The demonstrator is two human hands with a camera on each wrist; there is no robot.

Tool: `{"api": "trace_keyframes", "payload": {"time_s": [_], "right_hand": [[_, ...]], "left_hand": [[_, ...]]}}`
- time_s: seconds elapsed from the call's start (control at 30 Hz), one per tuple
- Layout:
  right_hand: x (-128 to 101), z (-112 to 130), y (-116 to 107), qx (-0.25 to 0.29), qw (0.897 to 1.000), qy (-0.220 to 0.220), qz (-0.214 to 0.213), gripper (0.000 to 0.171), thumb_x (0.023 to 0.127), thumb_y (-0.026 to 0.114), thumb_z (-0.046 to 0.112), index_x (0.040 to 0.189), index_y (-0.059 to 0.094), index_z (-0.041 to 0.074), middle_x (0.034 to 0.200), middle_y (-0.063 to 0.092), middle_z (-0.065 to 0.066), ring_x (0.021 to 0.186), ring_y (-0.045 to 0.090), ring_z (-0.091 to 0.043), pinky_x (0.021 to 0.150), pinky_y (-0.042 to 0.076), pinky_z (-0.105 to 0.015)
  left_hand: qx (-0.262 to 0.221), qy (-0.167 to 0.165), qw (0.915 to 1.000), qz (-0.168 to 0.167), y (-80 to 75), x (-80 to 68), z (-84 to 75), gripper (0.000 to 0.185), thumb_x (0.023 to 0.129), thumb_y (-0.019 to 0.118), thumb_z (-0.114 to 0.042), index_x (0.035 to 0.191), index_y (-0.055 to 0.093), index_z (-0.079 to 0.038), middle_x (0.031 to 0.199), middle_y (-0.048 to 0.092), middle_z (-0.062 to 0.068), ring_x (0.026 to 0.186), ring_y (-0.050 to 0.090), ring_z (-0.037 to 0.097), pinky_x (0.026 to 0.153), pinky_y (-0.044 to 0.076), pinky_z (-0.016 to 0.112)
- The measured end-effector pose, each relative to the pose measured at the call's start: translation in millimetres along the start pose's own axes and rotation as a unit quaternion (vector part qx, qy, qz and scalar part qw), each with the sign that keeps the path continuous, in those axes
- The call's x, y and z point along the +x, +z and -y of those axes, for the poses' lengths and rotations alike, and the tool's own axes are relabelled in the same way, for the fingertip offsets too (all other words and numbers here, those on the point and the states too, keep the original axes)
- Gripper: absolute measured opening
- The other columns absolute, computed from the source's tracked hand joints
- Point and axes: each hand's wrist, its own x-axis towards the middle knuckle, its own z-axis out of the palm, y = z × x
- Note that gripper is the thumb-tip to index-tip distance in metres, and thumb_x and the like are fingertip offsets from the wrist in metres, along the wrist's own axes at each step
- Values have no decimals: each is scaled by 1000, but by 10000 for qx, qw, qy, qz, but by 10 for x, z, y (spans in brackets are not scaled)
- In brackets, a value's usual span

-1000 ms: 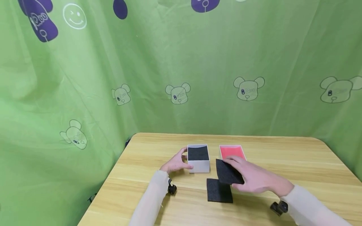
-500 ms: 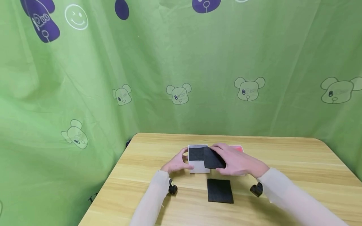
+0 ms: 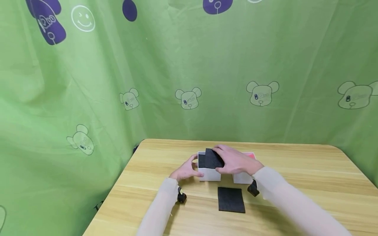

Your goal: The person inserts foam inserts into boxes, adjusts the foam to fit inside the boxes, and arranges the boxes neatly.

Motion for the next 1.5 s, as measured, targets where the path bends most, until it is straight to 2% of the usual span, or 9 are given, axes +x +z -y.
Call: {"api": "trace_keyframes", "payload": {"time_s": [0.27,0.43,0.87,1.2,1.33,1.5], "right_hand": [[131,-69,115,-4,9997,196,165,81,75,69,42,137,43,-4,134,45,-19,117,48,-31,97,41,-45],[204,-103,189,8,9995,217,218,80,76,69,42,136,43,-4,133,45,-18,115,48,-29,96,41,-43],[329,-159,316,322,9981,315,409,78,74,72,37,136,44,-2,130,46,-16,109,49,-27,90,44,-42],[414,-189,372,471,9983,164,294,77,71,73,35,133,46,-2,127,48,-16,108,50,-27,89,44,-42],[443,-184,394,502,9983,27,282,75,70,73,34,130,48,-3,123,50,-14,103,51,-25,85,45,-40],[463,-178,419,566,9979,56,294,73,71,73,33,130,48,-2,123,49,-15,101,51,-25,83,45,-39]], "left_hand": [[-10,-21,10000,54,4,-8,4,95,74,77,-3,149,21,-12,147,33,10,116,51,27,88,48,33],[44,-97,9999,34,-5,12,22,96,74,78,-5,149,20,-15,146,34,9,114,53,23,86,49,32],[127,-102,9998,83,-21,14,1,94,76,77,-7,150,20,-15,145,34,8,114,52,22,84,49,31],[104,-73,9999,88,-46,20,17,95,74,78,-7,149,20,-15,143,38,10,114,53,23,86,48,31],[189,-107,9997,99,-46,19,21,94,75,79,-8,149,21,-15,145,36,8,113,53,20,85,48,31],[274,-119,9995,59,-46,23,24,94,75,79,-10,149,22,-14,147,32,5,115,52,18,86,47,30]]}}
